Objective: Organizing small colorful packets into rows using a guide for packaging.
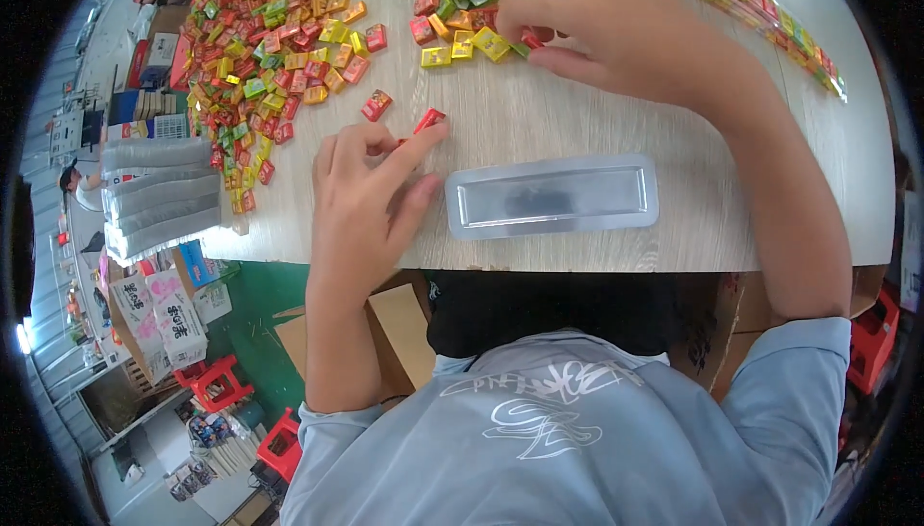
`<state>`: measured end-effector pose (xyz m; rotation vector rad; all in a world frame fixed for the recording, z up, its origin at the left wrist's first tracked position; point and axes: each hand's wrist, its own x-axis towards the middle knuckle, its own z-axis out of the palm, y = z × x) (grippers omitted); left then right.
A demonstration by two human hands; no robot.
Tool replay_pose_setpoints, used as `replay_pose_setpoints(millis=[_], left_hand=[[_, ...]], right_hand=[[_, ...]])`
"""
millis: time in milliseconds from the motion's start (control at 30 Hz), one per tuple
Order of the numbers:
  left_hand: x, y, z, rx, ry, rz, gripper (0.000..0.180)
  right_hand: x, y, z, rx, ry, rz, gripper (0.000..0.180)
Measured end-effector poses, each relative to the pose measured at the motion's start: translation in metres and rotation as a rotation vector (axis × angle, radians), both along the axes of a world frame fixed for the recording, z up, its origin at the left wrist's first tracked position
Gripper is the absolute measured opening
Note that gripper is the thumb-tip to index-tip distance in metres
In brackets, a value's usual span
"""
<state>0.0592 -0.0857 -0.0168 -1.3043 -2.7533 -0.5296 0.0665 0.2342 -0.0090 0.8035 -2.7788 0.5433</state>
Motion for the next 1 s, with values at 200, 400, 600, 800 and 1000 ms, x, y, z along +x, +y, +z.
replay_pose_setpoints(millis=[200, 400, 600, 800, 1000], left_hand=[[0.000, -0.003, -0.009, 0.120, 0.055, 0.054, 0.055], [-0.001, -0.003, -0.010, 0.054, 0.085, 0.063, 0.051], [0.003, -0.006, -0.020, 0.147, 0.142, 0.147, 0.043], [0.002, -0.004, -0.017, 0.126, 0.117, 0.120, 0.041], [0.001, -0.004, -0.018, 0.140, 0.100, 0.110, 0.040]], right_hand=[[0.006, 0.001, 0.014, 0.061, -0.090, 0.033, 0.012], [0.006, -0.009, 0.014, 0.037, -0.092, -0.040, 0.012], [0.006, 0.005, 0.020, 0.046, -0.213, 0.050, 0.010], [0.005, 0.017, 0.016, 0.116, -0.448, -0.241, 0.008], [0.011, 0.002, 0.015, 0.004, -0.194, -0.104, 0.016]])
